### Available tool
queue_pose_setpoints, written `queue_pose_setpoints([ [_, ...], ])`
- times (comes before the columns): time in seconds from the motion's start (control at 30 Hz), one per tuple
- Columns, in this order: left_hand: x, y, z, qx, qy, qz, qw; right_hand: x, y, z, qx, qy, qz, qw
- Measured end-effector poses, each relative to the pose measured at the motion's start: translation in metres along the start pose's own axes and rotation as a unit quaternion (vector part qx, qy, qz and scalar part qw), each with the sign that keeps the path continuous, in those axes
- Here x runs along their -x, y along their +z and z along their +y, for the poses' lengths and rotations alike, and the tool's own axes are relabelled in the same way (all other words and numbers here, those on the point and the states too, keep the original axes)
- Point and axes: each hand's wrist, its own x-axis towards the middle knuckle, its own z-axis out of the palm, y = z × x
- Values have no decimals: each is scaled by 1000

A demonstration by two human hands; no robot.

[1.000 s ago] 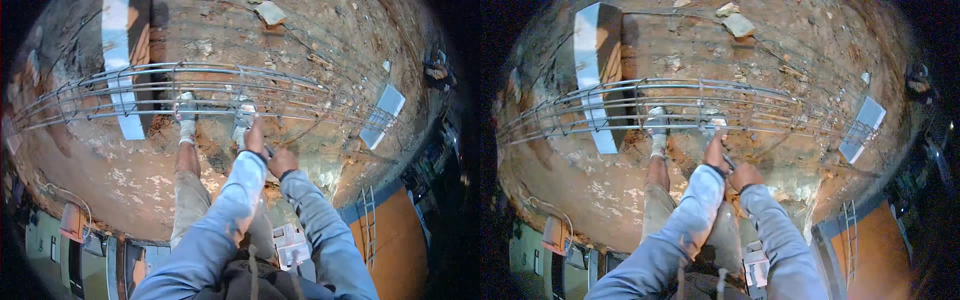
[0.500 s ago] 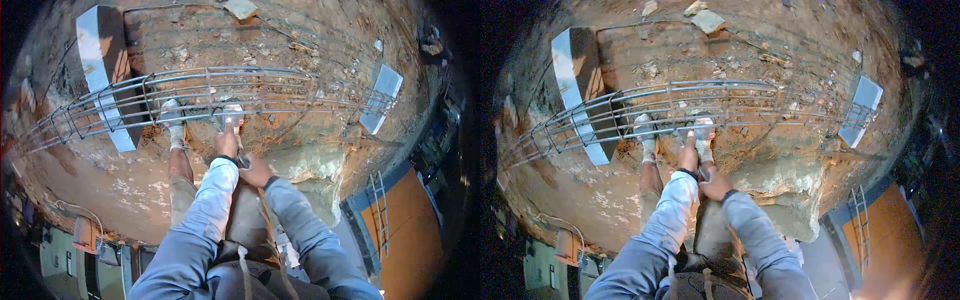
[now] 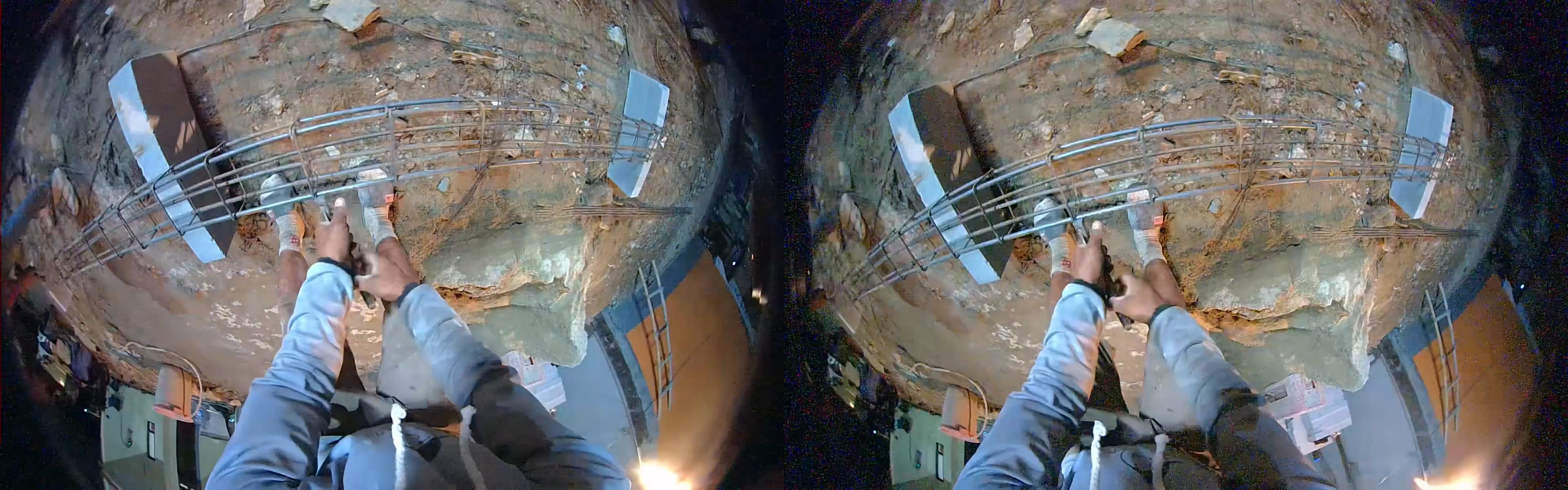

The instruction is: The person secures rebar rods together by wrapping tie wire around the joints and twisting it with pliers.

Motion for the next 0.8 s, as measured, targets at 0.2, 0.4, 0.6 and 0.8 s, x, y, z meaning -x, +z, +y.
queue_pose_setpoints([
  [0.2,15,17,3,93,44,44,994,-2,-14,-37,208,-7,91,974],
  [0.4,55,22,48,-105,448,228,858,-5,-43,-40,-71,36,-213,974],
  [0.6,82,169,97,-327,510,64,793,19,-41,-20,-97,22,-51,994],
  [0.8,48,258,120,-406,457,140,779,87,-70,53,-136,34,113,984],
])
